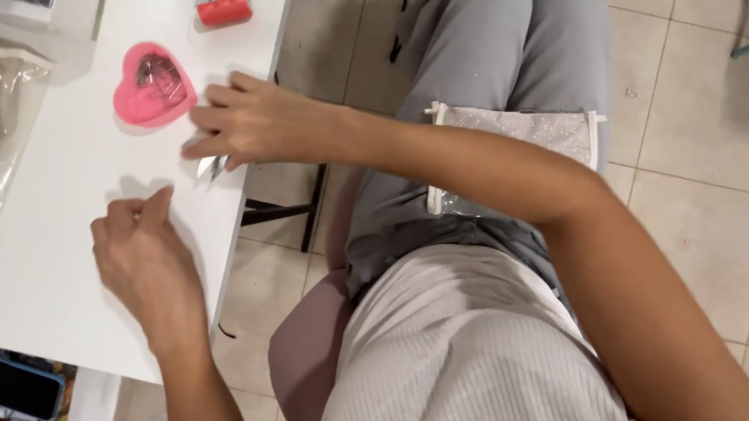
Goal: Hand sewing a clear plastic pouch with decorative white trim and a zipper.
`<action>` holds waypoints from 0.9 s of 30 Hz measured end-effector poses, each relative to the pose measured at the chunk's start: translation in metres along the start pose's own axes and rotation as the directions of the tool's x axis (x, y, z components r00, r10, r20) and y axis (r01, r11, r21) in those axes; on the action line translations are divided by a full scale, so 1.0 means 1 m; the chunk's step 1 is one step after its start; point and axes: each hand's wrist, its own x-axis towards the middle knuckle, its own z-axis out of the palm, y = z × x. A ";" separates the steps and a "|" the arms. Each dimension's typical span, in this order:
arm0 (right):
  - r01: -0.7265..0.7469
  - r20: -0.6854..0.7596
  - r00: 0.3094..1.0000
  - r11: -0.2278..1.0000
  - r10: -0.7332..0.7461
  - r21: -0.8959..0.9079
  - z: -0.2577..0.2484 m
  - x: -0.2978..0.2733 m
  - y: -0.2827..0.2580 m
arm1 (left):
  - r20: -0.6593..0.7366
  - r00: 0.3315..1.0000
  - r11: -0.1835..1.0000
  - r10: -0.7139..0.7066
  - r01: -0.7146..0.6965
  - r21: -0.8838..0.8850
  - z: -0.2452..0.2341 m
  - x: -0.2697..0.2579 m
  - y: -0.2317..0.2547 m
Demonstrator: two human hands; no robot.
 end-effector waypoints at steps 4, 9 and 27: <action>0.123 -0.149 0.984 0.976 -0.096 0.182 0.026 0.018 -0.016 | -0.111 0.993 0.995 0.051 -0.041 0.090 0.005 -0.020 -0.017; 0.165 -0.193 0.977 0.885 -0.087 0.436 0.038 0.016 -0.013 | -0.132 0.989 0.994 0.070 -0.057 0.097 0.007 -0.027 -0.030; -0.432 -0.085 0.872 0.838 0.483 0.333 -0.036 0.003 0.047 | -0.292 0.936 0.873 0.196 -0.302 -0.384 -0.066 0.064 0.022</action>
